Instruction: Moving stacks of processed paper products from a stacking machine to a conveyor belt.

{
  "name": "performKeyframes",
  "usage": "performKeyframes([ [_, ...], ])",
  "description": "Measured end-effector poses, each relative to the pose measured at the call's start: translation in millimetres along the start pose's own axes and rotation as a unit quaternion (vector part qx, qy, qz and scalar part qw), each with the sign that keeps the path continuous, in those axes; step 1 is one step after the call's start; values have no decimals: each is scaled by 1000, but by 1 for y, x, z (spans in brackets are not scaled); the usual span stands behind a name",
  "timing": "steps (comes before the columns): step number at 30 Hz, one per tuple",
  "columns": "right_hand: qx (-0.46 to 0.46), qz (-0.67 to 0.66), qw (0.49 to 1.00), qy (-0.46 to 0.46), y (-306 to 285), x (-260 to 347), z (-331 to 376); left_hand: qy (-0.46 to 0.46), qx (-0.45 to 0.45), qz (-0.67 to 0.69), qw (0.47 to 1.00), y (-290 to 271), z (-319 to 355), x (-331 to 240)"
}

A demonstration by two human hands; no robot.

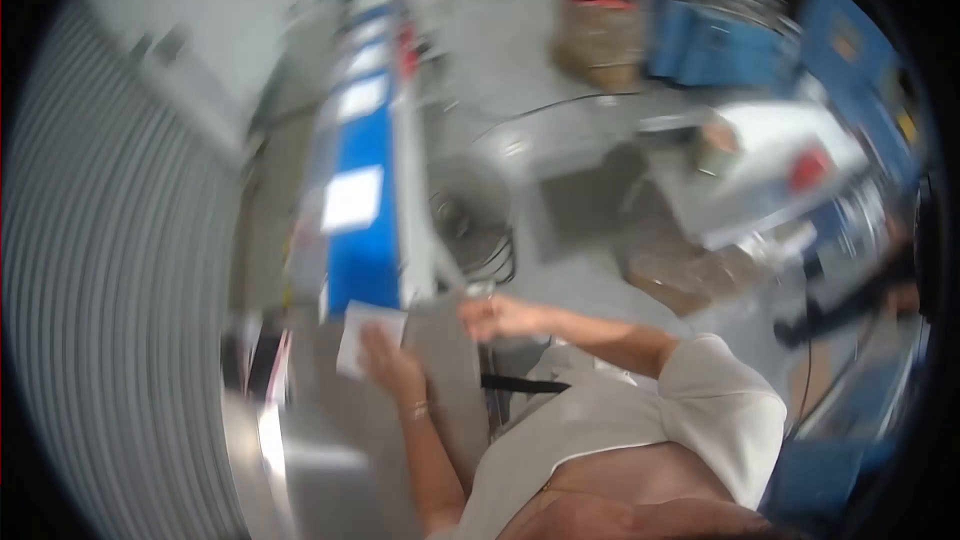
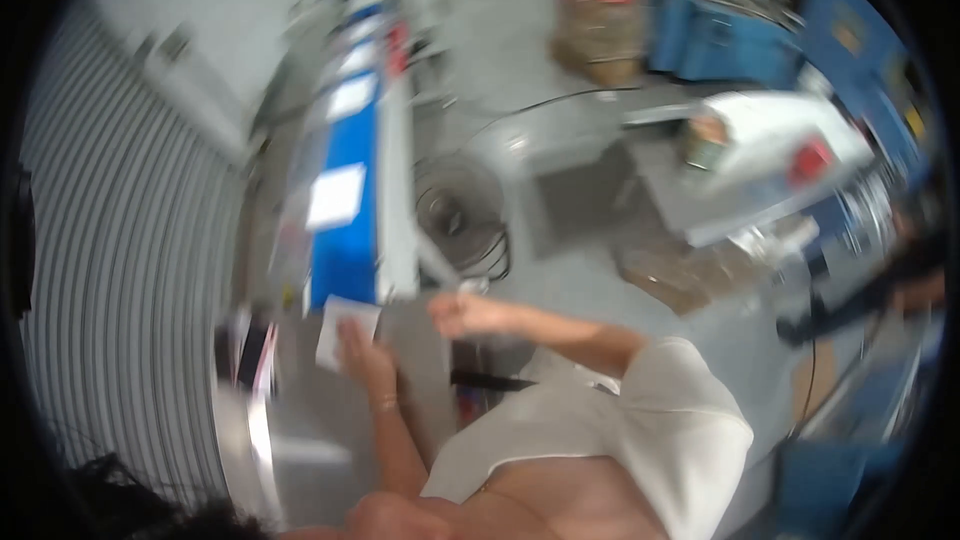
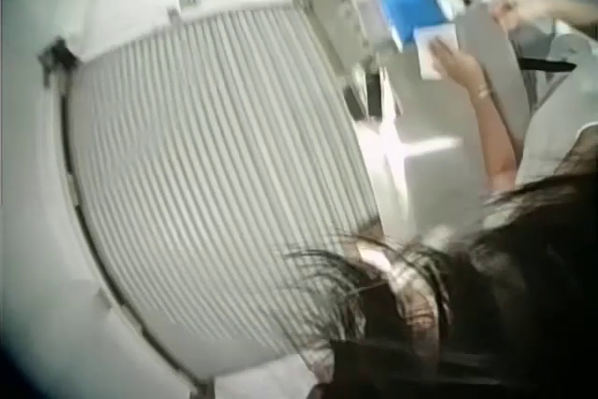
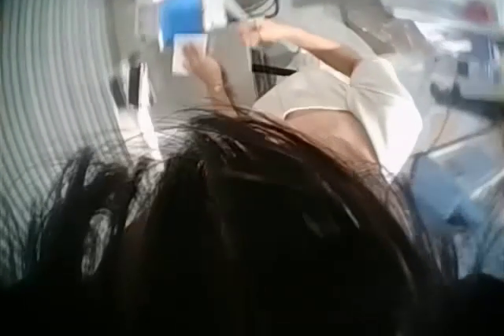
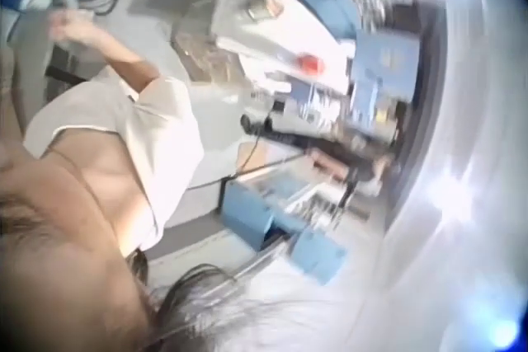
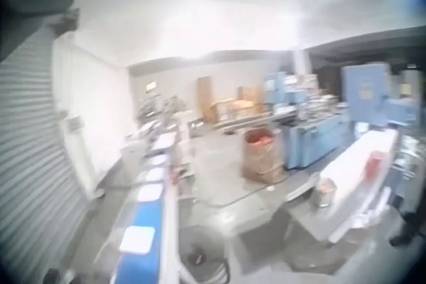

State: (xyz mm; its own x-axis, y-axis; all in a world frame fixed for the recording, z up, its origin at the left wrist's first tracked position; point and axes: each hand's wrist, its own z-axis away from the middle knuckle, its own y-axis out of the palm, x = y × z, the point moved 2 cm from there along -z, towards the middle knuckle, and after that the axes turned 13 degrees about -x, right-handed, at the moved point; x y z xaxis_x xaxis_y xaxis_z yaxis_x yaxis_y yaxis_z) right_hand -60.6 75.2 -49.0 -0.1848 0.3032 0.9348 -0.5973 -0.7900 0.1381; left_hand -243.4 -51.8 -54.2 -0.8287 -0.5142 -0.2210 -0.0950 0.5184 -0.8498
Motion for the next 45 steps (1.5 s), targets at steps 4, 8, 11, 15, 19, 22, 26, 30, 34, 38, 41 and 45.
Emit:
performKeyframes([
  [4,-159,-10,987,-16,-27,-37,88,-186,-36,107,976,3,-11,10],
  [8,-297,3,954,30,-75,-73,154,-23,-90,-43,995,77,-50,51],
  [11,-377,-18,924,52,-92,-92,212,-37,-88,-57,994,120,-108,26],
  [15,-389,-33,919,61,-123,-127,271,4,-71,-162,984,97,-160,-39],
  [19,-456,-202,854,149,-150,-186,340,115,-195,127,966,59,-125,-129],
  [22,-536,-175,808,167,-172,-252,409,74,-56,384,919,-2,-43,-264],
  [26,-634,-176,701,276,-192,-301,496,90,22,478,873,-13,25,-372],
  [30,-676,-198,665,248,-215,-328,559,119,37,495,860,-17,64,-462],
  [34,-724,-260,614,178,-234,-331,591,155,31,480,863,-17,85,-532],
  [38,-700,-330,614,155,-242,-352,597,160,-1,442,882,21,87,-573],
  [41,-674,-343,625,192,-250,-345,589,149,-14,395,906,45,77,-584],
  [45,-661,-325,646,202,-289,-334,586,114,-26,342,932,51,66,-596],
])
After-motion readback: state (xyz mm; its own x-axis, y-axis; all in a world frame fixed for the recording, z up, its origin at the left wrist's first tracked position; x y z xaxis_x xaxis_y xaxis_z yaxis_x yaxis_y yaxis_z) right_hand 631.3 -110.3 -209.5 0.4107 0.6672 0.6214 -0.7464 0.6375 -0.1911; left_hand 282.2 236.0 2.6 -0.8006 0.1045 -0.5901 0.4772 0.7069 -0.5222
